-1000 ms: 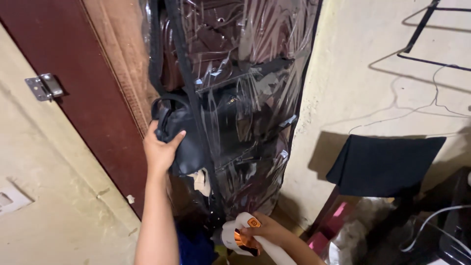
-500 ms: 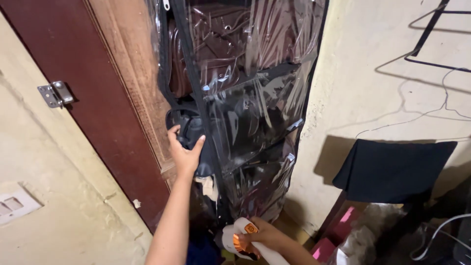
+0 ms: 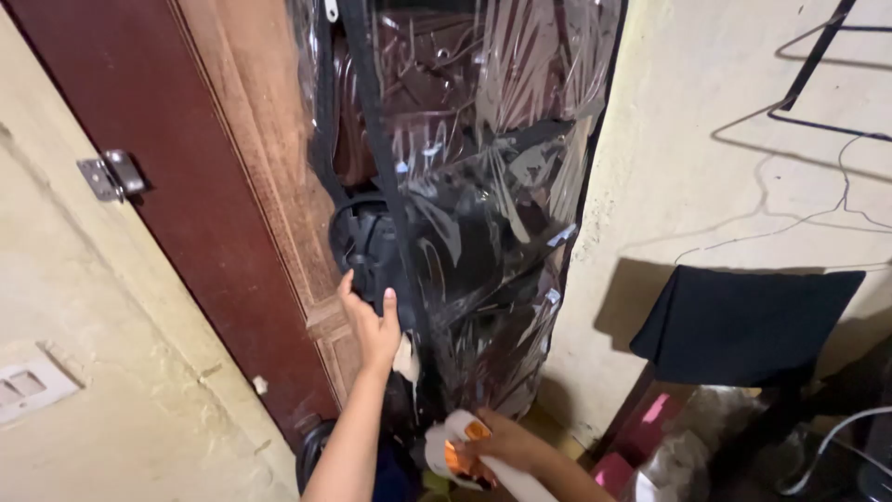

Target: Using a handheld vacuum cleaner to clean dust or debris from inside a bag storage organizer.

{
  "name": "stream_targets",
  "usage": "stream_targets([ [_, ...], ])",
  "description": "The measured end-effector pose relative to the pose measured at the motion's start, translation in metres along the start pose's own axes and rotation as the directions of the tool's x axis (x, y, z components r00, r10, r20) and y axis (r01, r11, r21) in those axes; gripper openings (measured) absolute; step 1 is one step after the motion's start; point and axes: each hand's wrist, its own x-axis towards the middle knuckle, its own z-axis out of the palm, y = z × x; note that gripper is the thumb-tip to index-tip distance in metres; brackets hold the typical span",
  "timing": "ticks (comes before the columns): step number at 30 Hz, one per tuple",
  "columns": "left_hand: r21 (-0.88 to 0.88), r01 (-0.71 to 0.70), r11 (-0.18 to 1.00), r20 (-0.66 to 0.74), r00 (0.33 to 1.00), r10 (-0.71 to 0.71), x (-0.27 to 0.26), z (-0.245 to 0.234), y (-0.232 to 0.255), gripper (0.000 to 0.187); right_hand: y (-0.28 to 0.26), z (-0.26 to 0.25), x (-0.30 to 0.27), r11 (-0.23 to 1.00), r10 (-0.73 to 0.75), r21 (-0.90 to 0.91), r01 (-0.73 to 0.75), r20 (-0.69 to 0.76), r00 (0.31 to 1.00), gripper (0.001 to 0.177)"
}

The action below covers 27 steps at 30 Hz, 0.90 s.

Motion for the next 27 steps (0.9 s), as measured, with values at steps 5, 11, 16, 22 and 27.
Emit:
stream_targets([
  [5,-0.058,-0.053,0.997,0.104,0.993,0.059,-0.029,-0.012,-0.033,0.083,0.009,-0.013,0.010,1.000,-0.030,-0.008,0.030,0.014,0.999,0.050],
  [11,0.473,0.022,0.881,0.028,0.999,-0.040,-0.032,-0.042,0.041,0.092,-0.014,-0.006,-0.024,0.999,-0.032,-0.012,0.032,0.029,0.999,0.050],
  [16,0.043,0.384,0.922,-0.054,0.923,-0.381,-0.057,-0.028,0.037,0.074,-0.015,-0.017,-0.054,1.000,-0.014,0.000,0.014,0.014,1.000,0.052],
  [22,0.251,0.068,0.966,-0.046,0.997,-0.058,-0.078,-0.041,0.067,0.068,-0.014,-0.030,-0.095,1.000,-0.012,-0.027,0.012,-0.004,1.000,0.053],
  [27,0.262,0.031,0.964,-0.045,0.999,-0.020,-0.100,-0.063,0.072,0.069,0.019,-0.059,-0.115,0.999,-0.044,0.017,0.044,-0.009,0.999,0.050],
])
